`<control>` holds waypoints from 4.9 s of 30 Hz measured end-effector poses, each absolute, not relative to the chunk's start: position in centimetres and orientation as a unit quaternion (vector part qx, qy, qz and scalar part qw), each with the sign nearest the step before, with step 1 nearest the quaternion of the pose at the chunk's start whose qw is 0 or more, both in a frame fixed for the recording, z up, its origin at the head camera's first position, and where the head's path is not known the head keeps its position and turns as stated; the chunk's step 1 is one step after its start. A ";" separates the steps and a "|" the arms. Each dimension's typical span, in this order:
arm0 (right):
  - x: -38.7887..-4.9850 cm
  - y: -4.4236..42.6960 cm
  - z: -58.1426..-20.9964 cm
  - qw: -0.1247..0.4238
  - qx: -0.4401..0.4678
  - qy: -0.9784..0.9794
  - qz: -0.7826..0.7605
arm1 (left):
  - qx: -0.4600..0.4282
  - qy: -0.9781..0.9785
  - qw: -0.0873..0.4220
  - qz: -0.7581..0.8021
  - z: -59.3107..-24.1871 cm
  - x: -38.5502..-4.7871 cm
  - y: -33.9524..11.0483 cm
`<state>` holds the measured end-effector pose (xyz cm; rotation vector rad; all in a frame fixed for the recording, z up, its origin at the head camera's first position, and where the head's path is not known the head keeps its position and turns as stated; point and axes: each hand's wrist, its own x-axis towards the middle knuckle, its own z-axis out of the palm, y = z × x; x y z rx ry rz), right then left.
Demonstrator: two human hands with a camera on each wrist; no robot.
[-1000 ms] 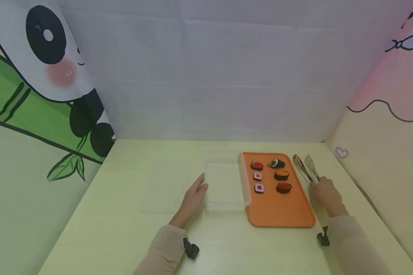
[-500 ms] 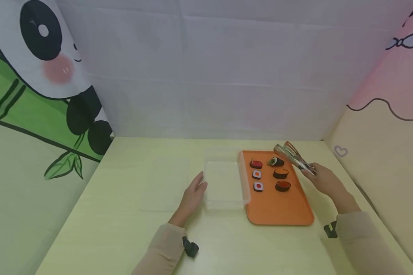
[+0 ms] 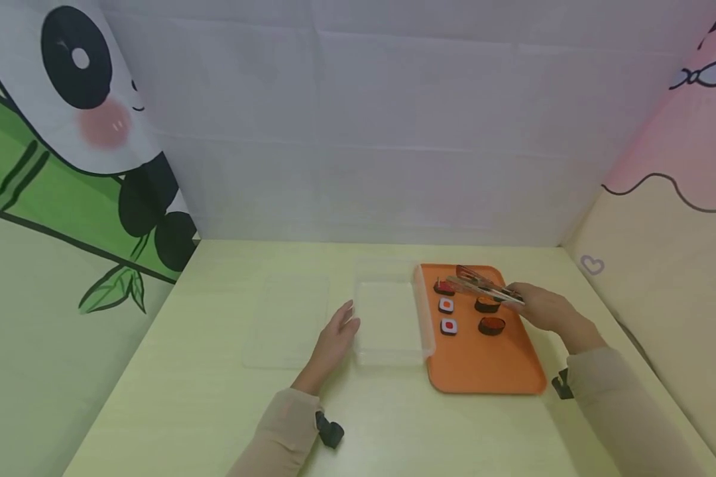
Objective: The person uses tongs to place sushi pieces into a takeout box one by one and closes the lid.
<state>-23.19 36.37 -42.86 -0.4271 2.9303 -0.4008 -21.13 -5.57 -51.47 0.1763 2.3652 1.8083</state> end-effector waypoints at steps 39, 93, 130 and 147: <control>-24.3 33.3 -40.5 0.049 -0.146 0.984 -0.095 | 0.058 0.793 0.076 0.602 -51.5 -21.2 -5.4; -20.6 34.3 -42.2 0.040 -0.140 0.982 -0.118 | 0.047 0.803 0.071 0.590 -51.7 -21.7 -5.2; -19.4 33.3 -45.4 0.025 -0.120 0.989 -0.079 | 0.040 0.807 0.073 0.584 -52.2 -21.6 -4.8; -19.3 33.7 -43.4 -0.021 -0.142 0.983 -0.115 | 0.048 0.805 0.075 0.586 -51.8 -21.3 -5.0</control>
